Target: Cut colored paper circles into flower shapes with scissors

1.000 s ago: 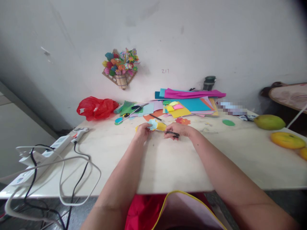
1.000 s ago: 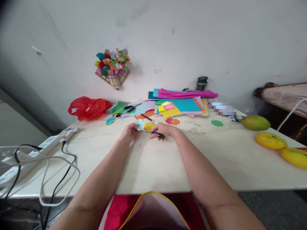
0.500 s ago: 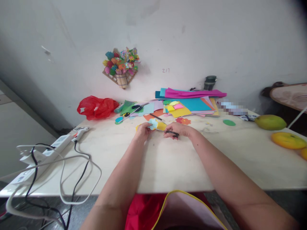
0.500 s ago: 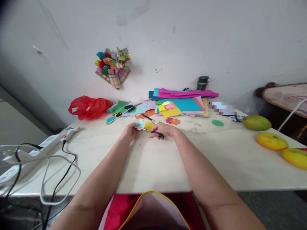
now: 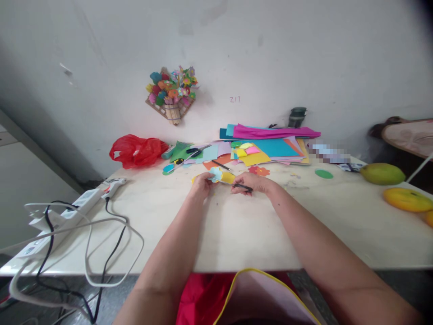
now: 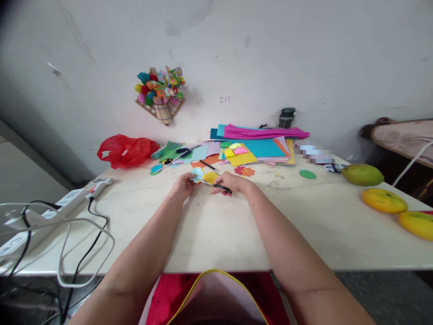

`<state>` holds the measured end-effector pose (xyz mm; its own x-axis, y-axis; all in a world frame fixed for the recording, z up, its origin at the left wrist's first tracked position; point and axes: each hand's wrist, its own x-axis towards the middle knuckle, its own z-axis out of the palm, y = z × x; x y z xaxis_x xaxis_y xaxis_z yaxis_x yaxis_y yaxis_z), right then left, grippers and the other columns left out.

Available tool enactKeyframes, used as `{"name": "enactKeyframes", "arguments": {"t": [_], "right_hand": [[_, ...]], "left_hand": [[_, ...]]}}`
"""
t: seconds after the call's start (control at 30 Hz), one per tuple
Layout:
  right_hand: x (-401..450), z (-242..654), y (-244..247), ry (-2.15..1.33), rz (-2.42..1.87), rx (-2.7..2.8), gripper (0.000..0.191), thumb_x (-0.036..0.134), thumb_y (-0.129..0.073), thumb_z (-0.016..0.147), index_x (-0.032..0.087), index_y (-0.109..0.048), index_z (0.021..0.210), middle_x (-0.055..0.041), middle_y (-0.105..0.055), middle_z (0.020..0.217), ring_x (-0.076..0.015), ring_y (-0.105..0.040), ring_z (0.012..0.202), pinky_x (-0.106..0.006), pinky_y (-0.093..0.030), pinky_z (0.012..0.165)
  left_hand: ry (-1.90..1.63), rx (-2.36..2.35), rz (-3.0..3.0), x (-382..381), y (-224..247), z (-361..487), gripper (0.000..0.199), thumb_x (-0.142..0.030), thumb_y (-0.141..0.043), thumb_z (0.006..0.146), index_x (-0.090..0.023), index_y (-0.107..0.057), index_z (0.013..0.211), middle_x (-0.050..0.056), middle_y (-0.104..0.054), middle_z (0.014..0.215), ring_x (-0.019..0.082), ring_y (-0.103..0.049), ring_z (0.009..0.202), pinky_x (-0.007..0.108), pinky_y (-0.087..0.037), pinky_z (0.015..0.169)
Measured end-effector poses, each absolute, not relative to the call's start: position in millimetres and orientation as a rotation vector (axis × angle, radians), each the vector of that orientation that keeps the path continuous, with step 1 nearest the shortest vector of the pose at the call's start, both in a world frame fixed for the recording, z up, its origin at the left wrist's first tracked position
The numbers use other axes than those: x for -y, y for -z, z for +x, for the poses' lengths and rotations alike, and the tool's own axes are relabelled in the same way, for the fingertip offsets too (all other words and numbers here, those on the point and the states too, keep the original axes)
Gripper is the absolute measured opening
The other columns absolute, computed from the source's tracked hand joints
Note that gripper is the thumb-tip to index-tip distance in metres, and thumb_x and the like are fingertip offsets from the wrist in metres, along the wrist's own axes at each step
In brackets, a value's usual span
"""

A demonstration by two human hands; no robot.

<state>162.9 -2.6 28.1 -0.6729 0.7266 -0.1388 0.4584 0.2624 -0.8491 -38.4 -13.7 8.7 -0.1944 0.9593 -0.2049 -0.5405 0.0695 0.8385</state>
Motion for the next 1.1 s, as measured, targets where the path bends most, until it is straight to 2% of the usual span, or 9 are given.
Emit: {"name": "enactKeyframes", "arguments": {"t": [0.37,0.8,1.1], "right_hand": [[3,165,-29,-1.395,-1.051,2.266,0.038,0.048,-0.072,0.062,0.014,-0.066,0.078,0.0049,-0.049,0.046,-0.0070,-0.042,0.038,-0.020,-0.034,0.038],[4,167,-30,-1.436,-1.065,2.311,0.037,0.047,-0.071,0.063,0.014,-0.066,0.080,0.0046,-0.050,0.046,-0.0069,-0.043,0.040,-0.020,-0.033,0.039],[3,192,-43,-1.545,-1.029,2.344,0.030,0.038,-0.068,0.066,0.013,-0.064,0.083,0.0029,-0.055,0.050,-0.0080,-0.048,0.041,-0.019,-0.034,0.039]], "left_hand": [[-1.493,-0.986,0.585,13,-6,-40,0.014,-0.005,-0.058,0.054,-0.014,-0.057,0.065,0.001,-0.060,0.059,0.012,-0.056,0.052,0.029,-0.054,0.057],[-1.391,-1.023,0.833,17,-5,-43,0.011,-0.008,-0.063,0.052,-0.013,-0.060,0.061,0.002,-0.060,0.059,0.011,-0.054,0.050,0.024,-0.048,0.047],[-1.637,-0.921,0.507,14,-11,-48,0.016,-0.006,-0.057,0.059,-0.013,-0.059,0.073,0.004,-0.065,0.069,0.014,-0.061,0.059,0.028,-0.053,0.061]]}}
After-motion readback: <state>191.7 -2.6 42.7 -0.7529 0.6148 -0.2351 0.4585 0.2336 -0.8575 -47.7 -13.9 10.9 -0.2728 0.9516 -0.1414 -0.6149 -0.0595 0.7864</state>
